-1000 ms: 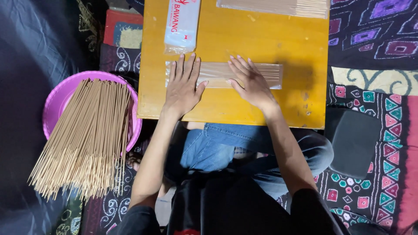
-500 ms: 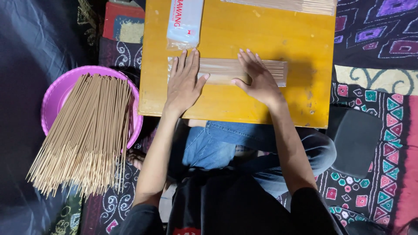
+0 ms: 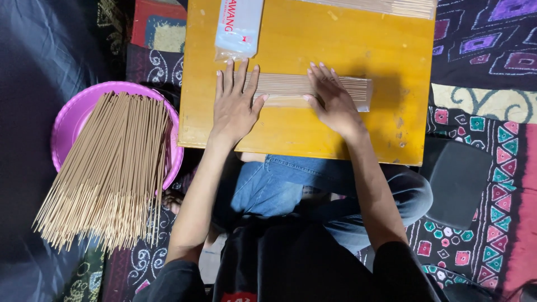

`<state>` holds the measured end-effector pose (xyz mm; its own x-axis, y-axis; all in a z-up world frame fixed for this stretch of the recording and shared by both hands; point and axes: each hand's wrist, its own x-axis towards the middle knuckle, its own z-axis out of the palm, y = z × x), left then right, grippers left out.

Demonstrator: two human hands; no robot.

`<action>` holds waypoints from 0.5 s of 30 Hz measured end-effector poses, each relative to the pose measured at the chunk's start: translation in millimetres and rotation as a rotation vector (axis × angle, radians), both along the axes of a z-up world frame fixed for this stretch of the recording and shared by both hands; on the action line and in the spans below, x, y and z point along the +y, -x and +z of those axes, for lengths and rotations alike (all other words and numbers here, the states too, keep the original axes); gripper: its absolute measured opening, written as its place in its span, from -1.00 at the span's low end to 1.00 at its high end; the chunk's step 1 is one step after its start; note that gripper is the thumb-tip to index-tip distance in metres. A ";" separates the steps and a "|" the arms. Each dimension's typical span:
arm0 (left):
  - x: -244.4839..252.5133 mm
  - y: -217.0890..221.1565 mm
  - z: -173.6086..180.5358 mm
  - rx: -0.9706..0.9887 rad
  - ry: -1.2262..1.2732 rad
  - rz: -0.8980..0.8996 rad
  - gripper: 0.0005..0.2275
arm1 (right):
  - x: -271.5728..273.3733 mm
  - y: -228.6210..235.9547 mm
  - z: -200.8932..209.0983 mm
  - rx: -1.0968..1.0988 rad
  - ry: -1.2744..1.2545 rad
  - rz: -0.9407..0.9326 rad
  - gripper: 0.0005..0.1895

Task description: A person is manually packaging incense sticks by taking bundles from a bowl and sliding them into clear plastic sleeves on a wooden board.

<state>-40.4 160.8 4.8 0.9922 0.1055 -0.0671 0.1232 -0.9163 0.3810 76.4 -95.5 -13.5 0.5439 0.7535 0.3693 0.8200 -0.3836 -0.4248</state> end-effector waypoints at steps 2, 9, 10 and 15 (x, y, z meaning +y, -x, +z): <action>-0.8 -0.2 -0.2 0.006 0.006 0.006 -0.42 | 0.5 0.5 -0.4 -0.007 -0.001 -0.002 -0.41; -0.8 0.7 -9.0 -0.060 -0.003 0.007 -0.43 | 2.2 2.9 -4.1 -0.088 -0.005 -0.012 -0.43; -0.6 0.9 -10.8 -0.059 -0.003 0.006 -0.43 | 2.2 3.8 -4.3 -0.087 -0.005 -0.013 -0.43; -3.3 1.8 -17.2 -0.159 -0.020 -0.005 -0.44 | 2.9 8.6 0.1 -0.186 0.006 -0.052 -0.44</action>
<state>-42.2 157.4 -12.4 0.9906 0.1005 0.0931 0.0584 -0.9245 0.3768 67.8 -92.7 -13.5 0.5048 0.7285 0.4631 0.8632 -0.4294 -0.2655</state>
